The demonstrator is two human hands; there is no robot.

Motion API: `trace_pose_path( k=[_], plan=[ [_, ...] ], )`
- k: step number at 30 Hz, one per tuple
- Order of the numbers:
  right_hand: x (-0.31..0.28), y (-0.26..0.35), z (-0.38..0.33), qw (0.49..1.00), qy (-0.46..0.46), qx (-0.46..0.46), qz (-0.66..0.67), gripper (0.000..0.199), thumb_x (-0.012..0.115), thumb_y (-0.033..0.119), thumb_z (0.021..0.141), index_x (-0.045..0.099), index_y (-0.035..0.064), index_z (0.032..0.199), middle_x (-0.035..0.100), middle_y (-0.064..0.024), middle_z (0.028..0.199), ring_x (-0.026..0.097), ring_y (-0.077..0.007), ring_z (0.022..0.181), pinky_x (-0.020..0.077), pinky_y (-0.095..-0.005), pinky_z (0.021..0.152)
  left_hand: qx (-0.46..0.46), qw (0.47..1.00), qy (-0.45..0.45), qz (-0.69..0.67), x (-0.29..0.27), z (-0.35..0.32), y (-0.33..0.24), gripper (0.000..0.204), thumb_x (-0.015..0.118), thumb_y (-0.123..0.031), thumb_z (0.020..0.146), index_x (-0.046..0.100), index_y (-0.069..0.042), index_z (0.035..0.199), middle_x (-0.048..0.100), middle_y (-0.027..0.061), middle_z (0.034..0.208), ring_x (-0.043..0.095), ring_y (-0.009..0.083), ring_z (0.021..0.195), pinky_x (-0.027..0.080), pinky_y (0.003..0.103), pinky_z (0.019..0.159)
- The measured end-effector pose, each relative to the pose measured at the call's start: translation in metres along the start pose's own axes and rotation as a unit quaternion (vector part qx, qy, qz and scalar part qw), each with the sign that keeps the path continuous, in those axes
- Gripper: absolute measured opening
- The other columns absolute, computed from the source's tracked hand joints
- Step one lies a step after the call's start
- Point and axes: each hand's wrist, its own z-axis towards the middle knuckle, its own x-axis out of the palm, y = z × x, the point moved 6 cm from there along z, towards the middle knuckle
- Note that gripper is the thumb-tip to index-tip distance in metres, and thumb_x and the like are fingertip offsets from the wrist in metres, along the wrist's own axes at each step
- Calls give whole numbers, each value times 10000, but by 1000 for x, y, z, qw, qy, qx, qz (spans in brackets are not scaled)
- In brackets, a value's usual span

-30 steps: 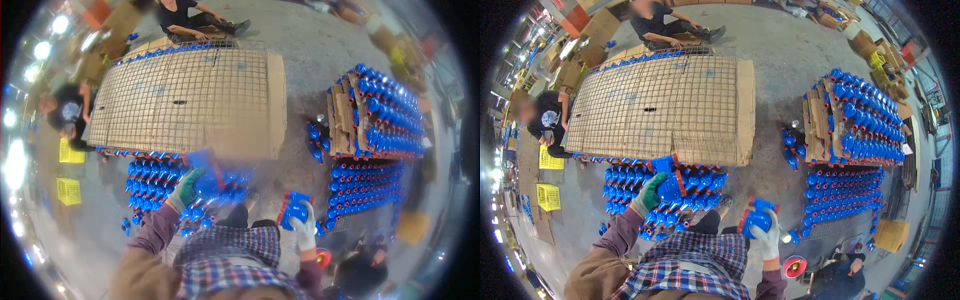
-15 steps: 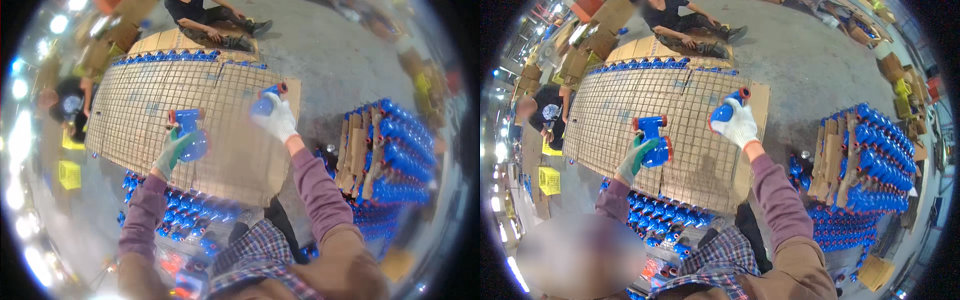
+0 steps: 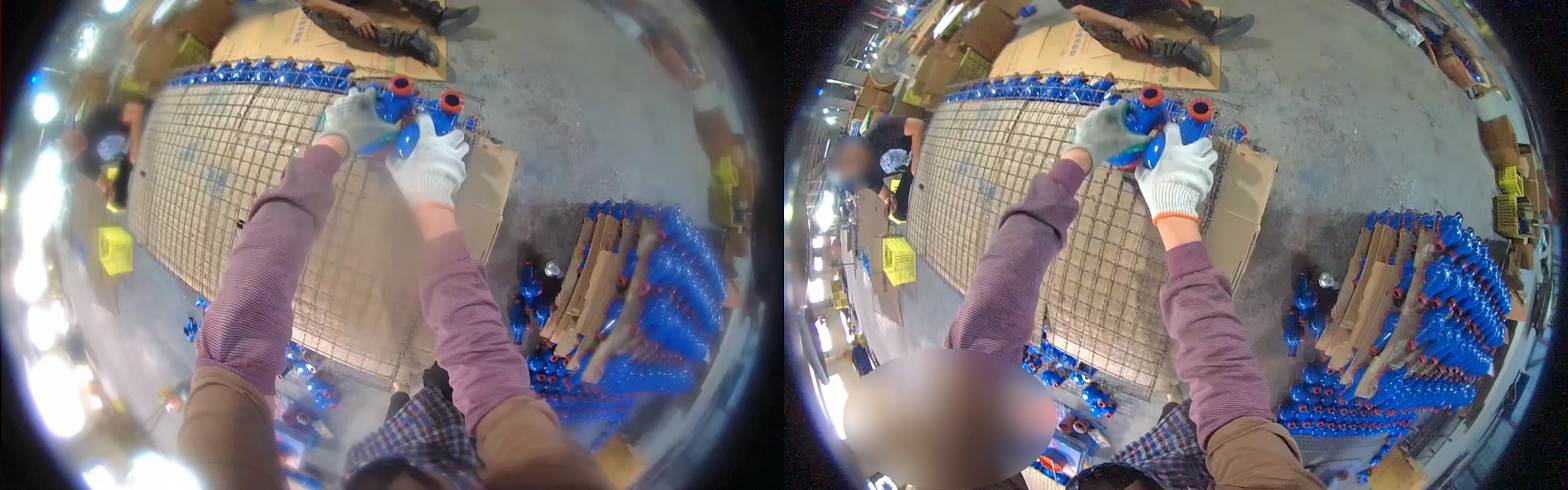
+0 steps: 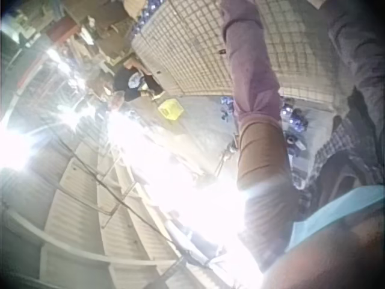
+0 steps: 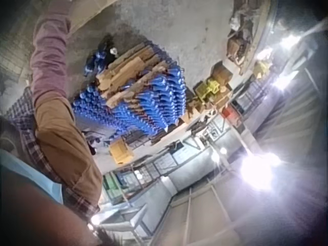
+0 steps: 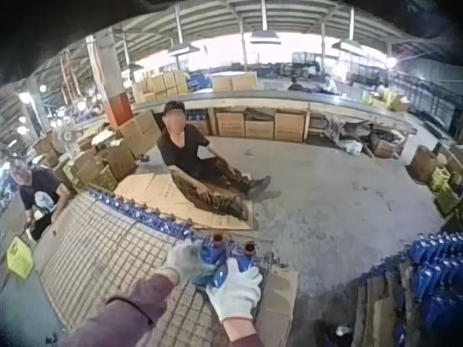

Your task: Painting blue bottle-shaped objects with orange paint using a brush and then placing them on a drying rack.

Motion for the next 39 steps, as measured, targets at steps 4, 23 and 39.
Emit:
trace_pose_path(
  k=[4,23,39],
  plan=[
    [-4,-9,6,1000,20,1,4,702,869,404,610,566,219,1216,497,-210,1113,542,-408,1024,540,-481,754,5,999,53,12,10,12,-5,886,729,-711,642,582,-86,1252,657,182,1154,625,357,1115,490,497,921],
    [-22,-7,-11,990,88,-69,-90,870,730,641,689,486,167,1377,603,-297,1161,617,-452,1057,496,-514,900,-66,917,-263,-294,-9,-245,49,435,744,-234,819,628,-71,1205,593,138,1230,621,303,1029,518,367,845],
    [83,-58,-541,859,446,-164,191,287,697,129,831,643,41,1099,628,-138,1051,634,-267,898,506,-351,823,-374,881,151,-246,315,-759,172,279,679,-304,839,672,-112,1040,611,123,994,610,347,922,508,440,784]
  ],
)
